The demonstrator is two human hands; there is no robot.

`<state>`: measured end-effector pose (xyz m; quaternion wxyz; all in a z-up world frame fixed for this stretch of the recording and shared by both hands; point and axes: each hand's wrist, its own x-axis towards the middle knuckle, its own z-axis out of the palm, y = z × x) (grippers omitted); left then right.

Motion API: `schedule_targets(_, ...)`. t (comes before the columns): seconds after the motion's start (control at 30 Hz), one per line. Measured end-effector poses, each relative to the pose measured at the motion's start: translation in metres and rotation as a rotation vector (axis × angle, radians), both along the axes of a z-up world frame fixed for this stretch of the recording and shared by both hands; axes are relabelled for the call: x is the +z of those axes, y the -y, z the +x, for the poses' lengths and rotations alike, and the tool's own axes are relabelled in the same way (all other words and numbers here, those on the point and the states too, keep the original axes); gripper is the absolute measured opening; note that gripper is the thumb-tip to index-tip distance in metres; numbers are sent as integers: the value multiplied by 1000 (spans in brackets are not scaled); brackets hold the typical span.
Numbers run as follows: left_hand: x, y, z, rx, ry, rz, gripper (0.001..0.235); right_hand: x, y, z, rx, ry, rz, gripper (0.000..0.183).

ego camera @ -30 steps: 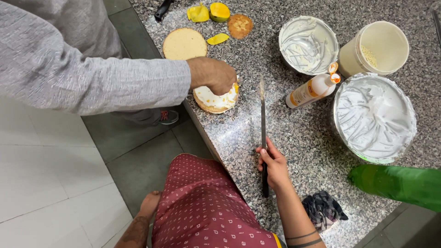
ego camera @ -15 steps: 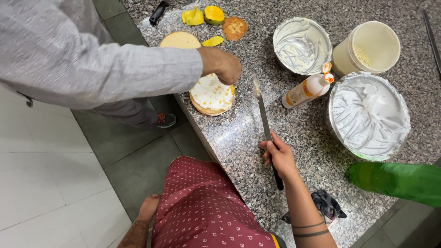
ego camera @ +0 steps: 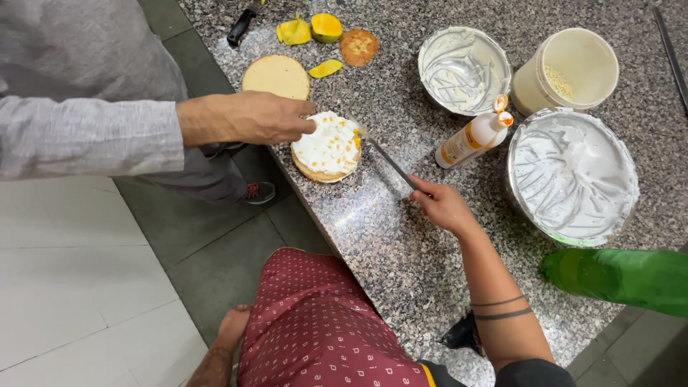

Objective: The person assembles a layered cake by spreading white cream on a cake layer, adding diced mango pieces, and placing another cake layer on top. They then transfer the assembled cake to a rotating stand and smooth the sides with a spatula.

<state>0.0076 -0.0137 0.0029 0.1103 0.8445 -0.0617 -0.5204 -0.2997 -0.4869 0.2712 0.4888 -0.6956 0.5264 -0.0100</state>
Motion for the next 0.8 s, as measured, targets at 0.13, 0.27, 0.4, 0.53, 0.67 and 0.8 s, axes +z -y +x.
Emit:
schedule_targets(0.13, -5, 0, -2, -33, -5, 76, 47, -21, -11, -22, 238, -78, -365, 47)
schedule_targets(0.27, 11, 3, -4, 48, -105, 44, 46, -14, -42, -42, 252, -59, -442, 47)
schedule_targets(0.4, -10, 4, 0, -98, -62, 137, 53, -7, -74, -53, -55, -91, -128, 48)
schedule_targets(0.53, -26, 9, 1, -73, -30, 210, 53, -1, -107, -39, -441, 198, 230, 55)
schedule_targets(0.67, -22, 9, 1, -106, 5, 115, 51, -17, -142, -19, -579, 324, 298, 54)
schedule_targets(0.8, -21, 9, 8, -126, -51, 80, 48, -34, -166, -10, -619, 548, 327, 51)
